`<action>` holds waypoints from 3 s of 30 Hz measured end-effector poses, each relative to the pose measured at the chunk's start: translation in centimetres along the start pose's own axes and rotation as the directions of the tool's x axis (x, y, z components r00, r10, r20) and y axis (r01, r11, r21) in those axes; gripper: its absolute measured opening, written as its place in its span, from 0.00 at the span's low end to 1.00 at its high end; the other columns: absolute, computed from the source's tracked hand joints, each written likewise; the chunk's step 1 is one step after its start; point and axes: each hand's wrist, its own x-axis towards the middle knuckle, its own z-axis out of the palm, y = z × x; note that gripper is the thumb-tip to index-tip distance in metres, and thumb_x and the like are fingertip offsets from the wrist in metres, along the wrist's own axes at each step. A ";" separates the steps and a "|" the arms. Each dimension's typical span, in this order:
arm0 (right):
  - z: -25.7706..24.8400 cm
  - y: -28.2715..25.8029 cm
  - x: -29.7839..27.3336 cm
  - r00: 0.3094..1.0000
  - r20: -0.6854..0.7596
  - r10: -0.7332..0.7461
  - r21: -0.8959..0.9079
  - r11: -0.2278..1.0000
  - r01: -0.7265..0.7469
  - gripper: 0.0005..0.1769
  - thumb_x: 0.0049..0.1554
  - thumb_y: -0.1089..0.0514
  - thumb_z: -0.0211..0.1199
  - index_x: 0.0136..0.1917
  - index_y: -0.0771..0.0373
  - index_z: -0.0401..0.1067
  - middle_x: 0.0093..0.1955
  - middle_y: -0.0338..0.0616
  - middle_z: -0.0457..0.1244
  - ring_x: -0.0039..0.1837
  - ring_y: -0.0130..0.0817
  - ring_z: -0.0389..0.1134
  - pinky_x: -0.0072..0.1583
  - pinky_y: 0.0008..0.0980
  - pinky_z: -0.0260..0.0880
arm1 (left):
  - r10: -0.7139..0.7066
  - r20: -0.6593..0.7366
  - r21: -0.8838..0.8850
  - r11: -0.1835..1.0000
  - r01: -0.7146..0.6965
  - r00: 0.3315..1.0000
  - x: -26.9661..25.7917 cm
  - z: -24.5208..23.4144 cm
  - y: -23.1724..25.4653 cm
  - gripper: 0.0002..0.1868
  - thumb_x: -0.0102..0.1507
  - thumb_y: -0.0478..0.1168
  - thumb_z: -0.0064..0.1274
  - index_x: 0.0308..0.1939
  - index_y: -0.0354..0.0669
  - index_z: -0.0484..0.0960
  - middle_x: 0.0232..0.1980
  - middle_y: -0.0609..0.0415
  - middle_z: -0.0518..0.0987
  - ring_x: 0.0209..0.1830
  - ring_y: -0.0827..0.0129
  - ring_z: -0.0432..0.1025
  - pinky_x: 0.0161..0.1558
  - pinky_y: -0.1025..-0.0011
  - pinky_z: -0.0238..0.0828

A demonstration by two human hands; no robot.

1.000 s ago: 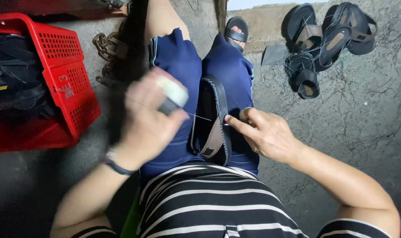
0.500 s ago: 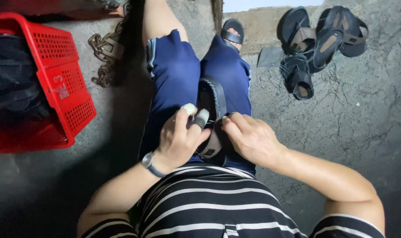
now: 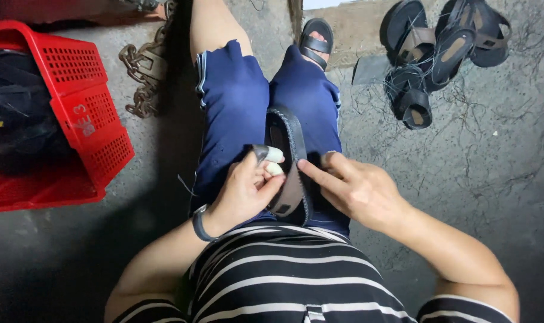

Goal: Hand-sewing the sole of a sandal to the upper part using a needle and thread.

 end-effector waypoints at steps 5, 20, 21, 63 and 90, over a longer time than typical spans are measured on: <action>-5.4 0.9 0.7 0.849 0.513 0.127 -0.114 0.990 -0.080 0.32 0.49 0.62 0.58 0.68 0.46 0.65 0.37 0.42 0.62 0.26 0.42 0.69 0.30 0.38 0.71 | -0.018 -0.066 -0.082 0.997 0.013 0.998 -0.4 0.2 0.4 0.14 0.55 0.25 0.55 0.46 0.28 0.77 0.29 0.43 0.80 0.24 0.67 0.77 0.26 0.72 0.74; 4.3 0.0 -3.0 0.925 0.092 0.368 0.323 0.868 -0.378 0.10 0.51 0.51 0.65 0.33 0.54 0.69 0.25 0.36 0.59 0.30 0.36 0.65 0.33 0.29 0.64 | 0.621 0.006 0.645 0.597 -0.478 0.784 -2.1 -1.2 -0.8 0.06 0.58 0.30 0.55 0.27 0.35 0.77 0.33 0.50 0.74 0.25 0.59 0.71 0.26 0.74 0.70; 4.0 0.6 -4.1 0.924 0.091 0.372 0.319 0.868 -0.381 0.10 0.51 0.51 0.65 0.33 0.54 0.69 0.25 0.36 0.59 0.30 0.36 0.65 0.33 0.29 0.64 | 0.622 0.008 0.641 0.597 -0.481 0.783 -1.5 -2.3 -1.6 0.06 0.58 0.30 0.55 0.27 0.35 0.77 0.33 0.50 0.74 0.25 0.59 0.71 0.26 0.74 0.70; 1.6 2.3 -1.2 0.970 0.128 -0.207 -0.300 0.924 0.237 0.23 0.53 0.61 0.46 0.60 0.55 0.71 0.40 0.41 0.60 0.35 0.30 0.61 0.35 0.26 0.66 | 0.700 0.136 0.540 0.541 -0.645 0.701 1.5 0.2 -1.3 0.26 0.53 0.31 0.61 0.50 0.36 0.64 0.46 0.36 0.74 0.47 0.43 0.73 0.47 0.55 0.73; 0.9 2.1 -0.2 0.991 -0.055 -0.125 0.130 0.983 0.131 0.13 0.52 0.65 0.63 0.53 0.66 0.75 0.37 0.50 0.63 0.33 0.41 0.67 0.35 0.29 0.68 | -0.066 0.008 -0.120 0.990 0.067 0.998 0.1 0.2 1.1 0.17 0.53 0.26 0.58 0.42 0.27 0.69 0.32 0.41 0.80 0.27 0.61 0.79 0.27 0.72 0.76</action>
